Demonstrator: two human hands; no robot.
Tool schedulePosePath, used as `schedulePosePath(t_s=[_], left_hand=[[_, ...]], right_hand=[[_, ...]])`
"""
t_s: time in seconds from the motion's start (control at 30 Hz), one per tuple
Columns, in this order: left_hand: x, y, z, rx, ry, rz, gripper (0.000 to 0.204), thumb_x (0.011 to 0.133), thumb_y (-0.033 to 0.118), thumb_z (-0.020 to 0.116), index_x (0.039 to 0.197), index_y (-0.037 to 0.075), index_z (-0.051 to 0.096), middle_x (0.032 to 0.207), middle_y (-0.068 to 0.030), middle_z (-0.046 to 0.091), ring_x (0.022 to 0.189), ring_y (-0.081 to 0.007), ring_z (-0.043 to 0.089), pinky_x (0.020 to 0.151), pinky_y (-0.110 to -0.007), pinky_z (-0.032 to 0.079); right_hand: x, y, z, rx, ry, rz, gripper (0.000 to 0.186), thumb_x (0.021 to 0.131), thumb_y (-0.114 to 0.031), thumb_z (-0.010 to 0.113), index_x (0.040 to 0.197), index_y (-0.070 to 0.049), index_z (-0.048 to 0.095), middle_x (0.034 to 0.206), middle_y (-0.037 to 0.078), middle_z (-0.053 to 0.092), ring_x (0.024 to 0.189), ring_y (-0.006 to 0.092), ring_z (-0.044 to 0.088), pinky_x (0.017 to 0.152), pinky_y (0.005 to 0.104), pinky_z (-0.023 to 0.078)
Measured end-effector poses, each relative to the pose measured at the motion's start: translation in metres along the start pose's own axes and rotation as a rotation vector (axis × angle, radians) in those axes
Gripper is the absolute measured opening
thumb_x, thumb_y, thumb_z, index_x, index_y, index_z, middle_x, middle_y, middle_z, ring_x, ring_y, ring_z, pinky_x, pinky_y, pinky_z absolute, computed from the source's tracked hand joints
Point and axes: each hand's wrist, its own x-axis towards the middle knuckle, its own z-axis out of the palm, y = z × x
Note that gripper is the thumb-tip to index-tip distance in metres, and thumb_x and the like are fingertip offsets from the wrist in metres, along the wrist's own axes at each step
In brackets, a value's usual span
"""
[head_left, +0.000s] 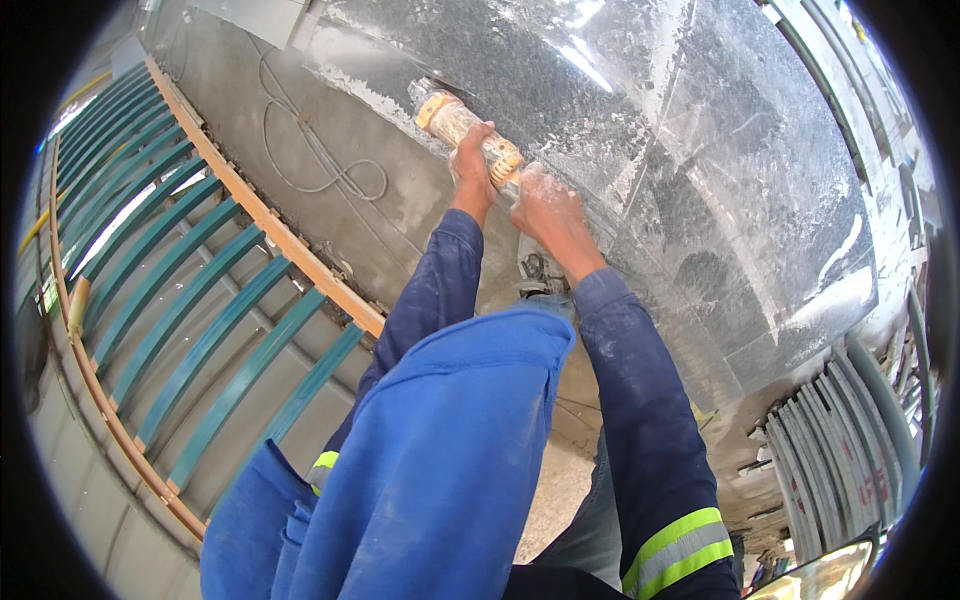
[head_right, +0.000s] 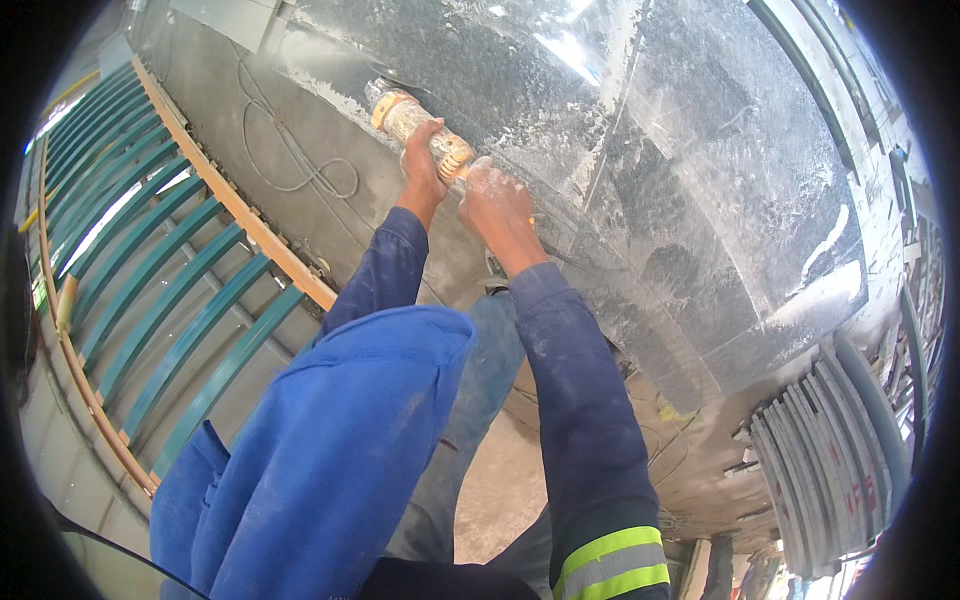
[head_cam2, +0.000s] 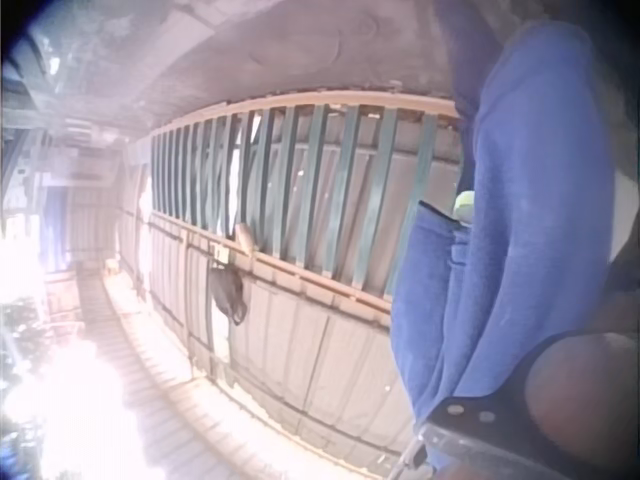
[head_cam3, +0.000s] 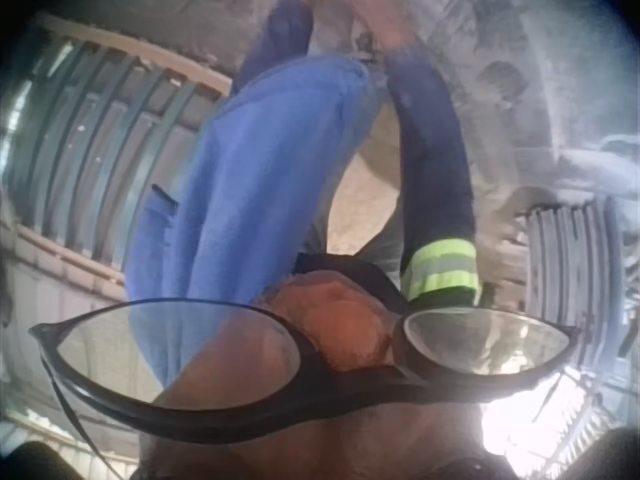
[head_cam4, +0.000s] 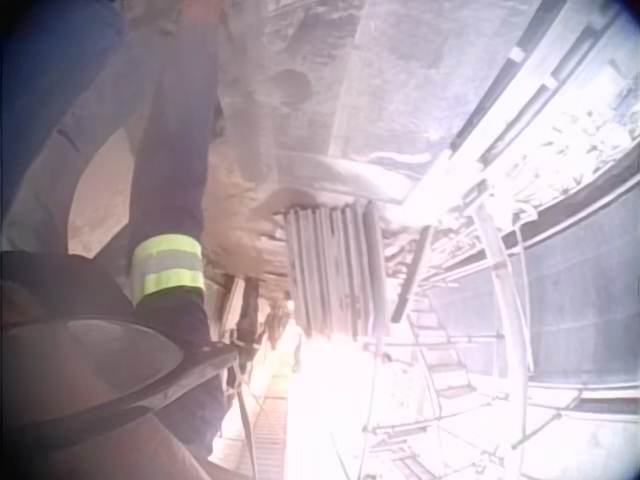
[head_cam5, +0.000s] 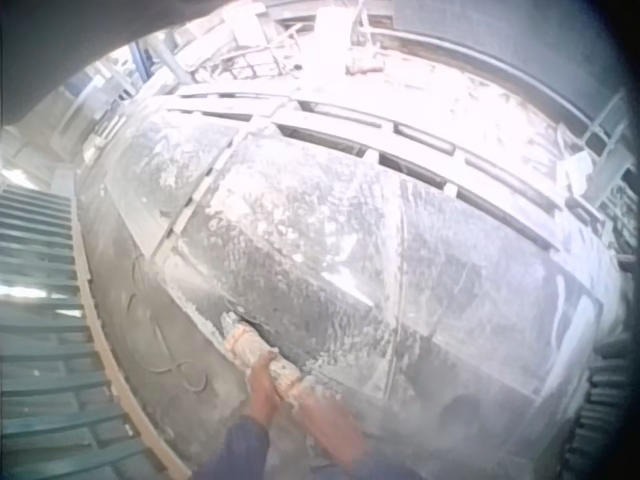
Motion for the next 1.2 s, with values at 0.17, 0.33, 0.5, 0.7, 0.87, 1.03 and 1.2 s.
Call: schedulePosePath(t_s=[0.17,0.33,0.5,0.7,0.87,1.03,1.2], left_hand=[[-0.028,-0.012,0.005,-0.007,0.014,-0.035,0.024,0.079,0.019,0.065,0.096,0.006,0.054,0.080,-0.0069,0.057,0.067,-0.0226,0.062,0.061,-0.038,0.056],[-0.044,-0.027,0.007,-0.040,0.030,-0.021,0.025,0.079,0.018,0.066,0.097,0.006,0.056,0.081,-0.0059,0.057,0.069,-0.0212,0.062,0.062,-0.037,0.055],[-0.028,-0.015,0.007,-0.041,0.010,-0.007,0.023,0.078,0.018,0.066,0.096,0.007,0.057,0.083,-0.0057,0.056,0.070,-0.0211,0.061,0.065,-0.038,0.055],[-0.012,-0.003,0.007,-0.032,0.009,-0.012,0.022,0.077,0.018,0.066,0.094,0.007,0.056,0.080,-0.0061,0.056,0.068,-0.0220,0.061,0.062,-0.037,0.055],[-0.042,-0.018,0.011,-0.035,0.025,-0.004,0.024,0.077,0.018,0.067,0.095,0.006,0.056,0.080,-0.0056,0.056,0.066,-0.0213,0.061,0.061,-0.037,0.055],[-0.047,-0.032,0.007,-0.052,0.046,0.000,0.025,0.078,0.018,0.067,0.096,0.006,0.057,0.082,-0.0052,0.057,0.070,-0.0204,0.062,0.062,-0.037,0.055],[-0.026,-0.018,0.007,-0.029,0.034,0.026,0.025,0.077,0.019,0.067,0.095,0.006,0.056,0.082,-0.0057,0.056,0.070,-0.0213,0.062,0.063,-0.038,0.055]], right_hand=[[-0.021,0.007,-0.010,0.026,-0.079,0.055,0.026,0.077,-0.008,0.059,0.098,0.005,0.053,0.087,0.027,0.068,0.085,0.0403,0.068,0.075,0.0473,0.055],[-0.039,0.012,-0.015,0.009,-0.155,0.142,0.023,0.077,-0.006,0.060,0.097,0.004,0.053,0.086,0.027,0.068,0.085,0.0403,0.069,0.076,0.0469,0.055],[-0.021,0.010,-0.011,0.030,-0.082,0.062,0.024,0.077,-0.007,0.058,0.098,0.005,0.054,0.087,0.027,0.068,0.086,0.0409,0.068,0.076,0.0472,0.055],[-0.003,0.006,-0.003,0.014,-0.074,0.049,0.025,0.078,-0.008,0.061,0.098,0.004,0.054,0.088,0.024,0.069,0.087,0.0387,0.069,0.078,0.0457,0.055],[-0.028,0.012,-0.013,0.013,-0.127,0.103,0.028,0.078,-0.010,0.062,0.101,0.003,0.054,0.090,0.024,0.069,0.088,0.0389,0.069,0.078,0.0463,0.055],[-0.042,0.015,-0.018,0.008,-0.189,0.158,0.028,0.078,-0.009,0.061,0.102,0.003,0.053,0.091,0.025,0.069,0.089,0.0395,0.068,0.078,0.0463,0.054],[-0.021,0.010,-0.011,0.008,-0.074,0.052,0.026,0.078,-0.008,0.059,0.100,0.003,0.054,0.089,0.025,0.069,0.086,0.0399,0.068,0.077,0.0467,0.055]])
